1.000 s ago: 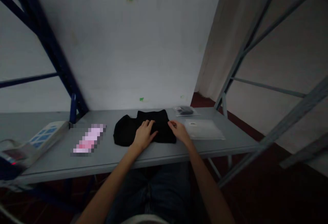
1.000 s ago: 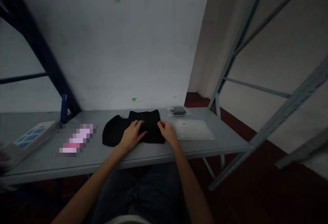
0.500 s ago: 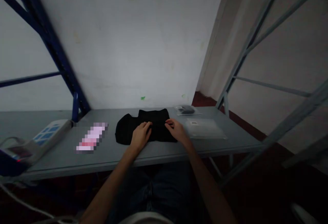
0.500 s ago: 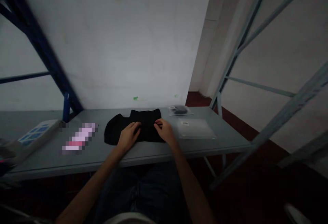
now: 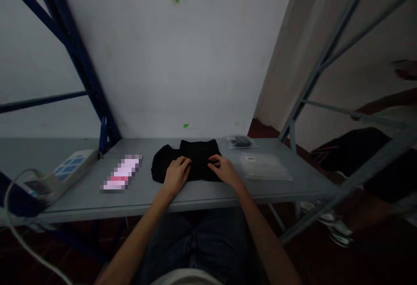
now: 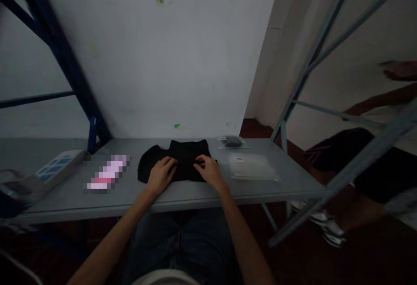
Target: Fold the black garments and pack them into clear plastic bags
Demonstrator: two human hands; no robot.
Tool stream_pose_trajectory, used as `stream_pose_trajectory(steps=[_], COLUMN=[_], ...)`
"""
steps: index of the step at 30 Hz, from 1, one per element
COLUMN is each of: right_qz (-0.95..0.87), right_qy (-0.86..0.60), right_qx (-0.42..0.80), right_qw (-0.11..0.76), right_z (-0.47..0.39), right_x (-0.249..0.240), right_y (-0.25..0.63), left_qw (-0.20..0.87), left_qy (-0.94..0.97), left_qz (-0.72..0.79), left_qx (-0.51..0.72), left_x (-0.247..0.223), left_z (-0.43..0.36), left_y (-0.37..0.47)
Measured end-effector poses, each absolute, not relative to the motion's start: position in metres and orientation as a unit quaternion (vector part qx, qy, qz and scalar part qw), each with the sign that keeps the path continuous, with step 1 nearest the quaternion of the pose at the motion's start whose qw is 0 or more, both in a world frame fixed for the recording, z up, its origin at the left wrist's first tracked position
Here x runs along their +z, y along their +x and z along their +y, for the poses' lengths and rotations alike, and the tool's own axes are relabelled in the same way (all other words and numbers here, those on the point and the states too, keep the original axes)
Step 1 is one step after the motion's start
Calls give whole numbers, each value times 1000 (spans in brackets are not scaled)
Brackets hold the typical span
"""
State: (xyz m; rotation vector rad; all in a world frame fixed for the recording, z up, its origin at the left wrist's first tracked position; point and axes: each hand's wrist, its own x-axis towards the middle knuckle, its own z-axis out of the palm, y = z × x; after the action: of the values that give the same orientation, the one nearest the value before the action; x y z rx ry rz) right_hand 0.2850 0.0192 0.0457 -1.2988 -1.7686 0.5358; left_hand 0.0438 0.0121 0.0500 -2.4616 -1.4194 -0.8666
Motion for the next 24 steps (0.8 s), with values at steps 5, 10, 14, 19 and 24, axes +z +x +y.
stream_pose_trajectory(steps=[5, 10, 14, 19, 24], right_qz=[-720, -753, -773, -683, -651], right_qy=[-520, -516, -568, -709, -739], right_qx=[200, 188, 98, 78, 139], right_qw=[414, 363, 265, 157, 103], right_z=[17, 10, -3, -18, -22], right_x=[43, 54, 70, 79, 75], right_y=[276, 287, 337, 420, 458], left_qw=[51, 51, 31, 13, 9], left_qy=[-818, -817, -816, -809, -799], left_qz=[-496, -489, -472, -457, -458], left_qx=[-288, -301, -332, -368, -389], left_x=[47, 45, 45, 47, 47], left_z=[8, 7, 7, 7, 7], left_y=[38, 36, 36, 39, 40])
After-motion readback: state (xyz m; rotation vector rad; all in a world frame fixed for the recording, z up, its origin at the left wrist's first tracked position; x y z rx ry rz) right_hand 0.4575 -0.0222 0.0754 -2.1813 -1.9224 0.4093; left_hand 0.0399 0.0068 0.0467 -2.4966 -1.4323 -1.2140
